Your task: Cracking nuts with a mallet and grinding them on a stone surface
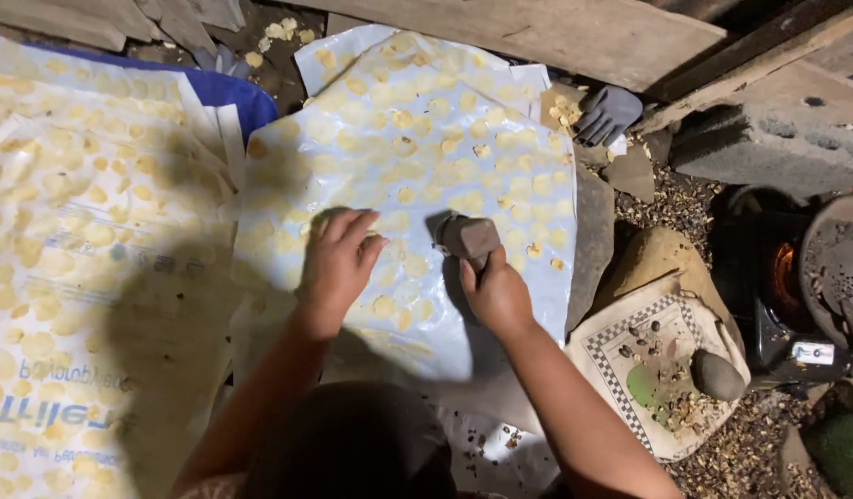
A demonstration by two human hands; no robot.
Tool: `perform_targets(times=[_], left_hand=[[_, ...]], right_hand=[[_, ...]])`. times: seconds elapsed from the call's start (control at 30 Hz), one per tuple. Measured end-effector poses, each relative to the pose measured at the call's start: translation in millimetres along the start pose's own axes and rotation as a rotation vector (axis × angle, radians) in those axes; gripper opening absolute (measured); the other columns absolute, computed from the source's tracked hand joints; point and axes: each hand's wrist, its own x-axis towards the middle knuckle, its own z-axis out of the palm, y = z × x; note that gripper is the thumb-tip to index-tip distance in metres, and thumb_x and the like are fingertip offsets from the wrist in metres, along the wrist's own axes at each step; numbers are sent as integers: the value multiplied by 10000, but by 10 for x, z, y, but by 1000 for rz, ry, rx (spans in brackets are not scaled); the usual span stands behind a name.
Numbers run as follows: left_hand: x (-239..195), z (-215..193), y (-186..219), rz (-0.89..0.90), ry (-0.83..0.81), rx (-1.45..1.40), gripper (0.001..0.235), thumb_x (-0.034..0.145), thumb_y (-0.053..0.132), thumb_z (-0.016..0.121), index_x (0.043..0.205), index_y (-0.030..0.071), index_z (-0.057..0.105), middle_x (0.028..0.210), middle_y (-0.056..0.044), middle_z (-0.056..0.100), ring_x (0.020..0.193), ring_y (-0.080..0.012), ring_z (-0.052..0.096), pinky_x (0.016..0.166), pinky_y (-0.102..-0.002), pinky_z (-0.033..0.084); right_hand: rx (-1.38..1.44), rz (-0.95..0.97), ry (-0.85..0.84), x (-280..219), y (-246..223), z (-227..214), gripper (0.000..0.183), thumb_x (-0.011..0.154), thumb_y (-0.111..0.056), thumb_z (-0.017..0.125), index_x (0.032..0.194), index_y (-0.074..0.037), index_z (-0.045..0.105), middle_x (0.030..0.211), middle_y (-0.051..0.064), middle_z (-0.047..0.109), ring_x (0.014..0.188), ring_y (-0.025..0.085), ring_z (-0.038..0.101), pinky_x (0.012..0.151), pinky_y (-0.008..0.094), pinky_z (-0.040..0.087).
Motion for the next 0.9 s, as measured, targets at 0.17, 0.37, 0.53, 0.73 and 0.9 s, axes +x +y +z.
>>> perform_targets(times=[0.17, 0.37, 0.53, 0.73, 0.9], left_hand=[[-93, 216, -81, 21, -35, 32, 185, 956, 188, 734, 1135, 145, 741, 1028, -30, 643, 966, -256, 638, 890, -387, 515], [24, 1, 38, -115, -210, 12, 253, 952, 300, 748, 1096, 105, 677, 1046, -63, 625, 977, -279, 656, 876, -405, 528], [43, 106, 13, -60, -163, 28, 133, 910, 199, 763, 978, 134, 670, 1015, -41, 598, 970, -284, 633, 844, -408, 522], [123, 766, 43, 46, -59, 171, 177, 845, 275, 797, 907, 158, 680, 999, -45, 635, 958, -282, 602, 847, -421, 467], [170, 1240, -26, 1, -65, 166, 310, 890, 426, 728, 928, 123, 677, 909, -77, 610, 899, -299, 598, 809, -438, 454]], right_hand=[[163, 82, -144, 330, -261, -775, 438, 950, -433, 612, 1103, -30, 537, 903, 333, 702, 940, 546, 691, 777, 623, 567], [159, 36, 90, 71, -281, -732, 406, 1003, -417, 644, 1052, -30, 531, 773, 290, 676, 780, 515, 711, 631, 577, 579], [66, 7, -71, 153, -114, -20, 447, 1021, -439, 547, 1102, -1, 504, 745, 264, 676, 737, 475, 723, 629, 565, 599], [263, 101, -172, 237, -430, -767, 459, 966, -451, 612, 1084, -12, 550, 824, 322, 696, 903, 540, 693, 742, 630, 550], [362, 21, 123, 9, -776, -1622, 280, 951, -364, 709, 899, -116, 587, 489, 98, 634, 529, 314, 710, 525, 389, 534]])
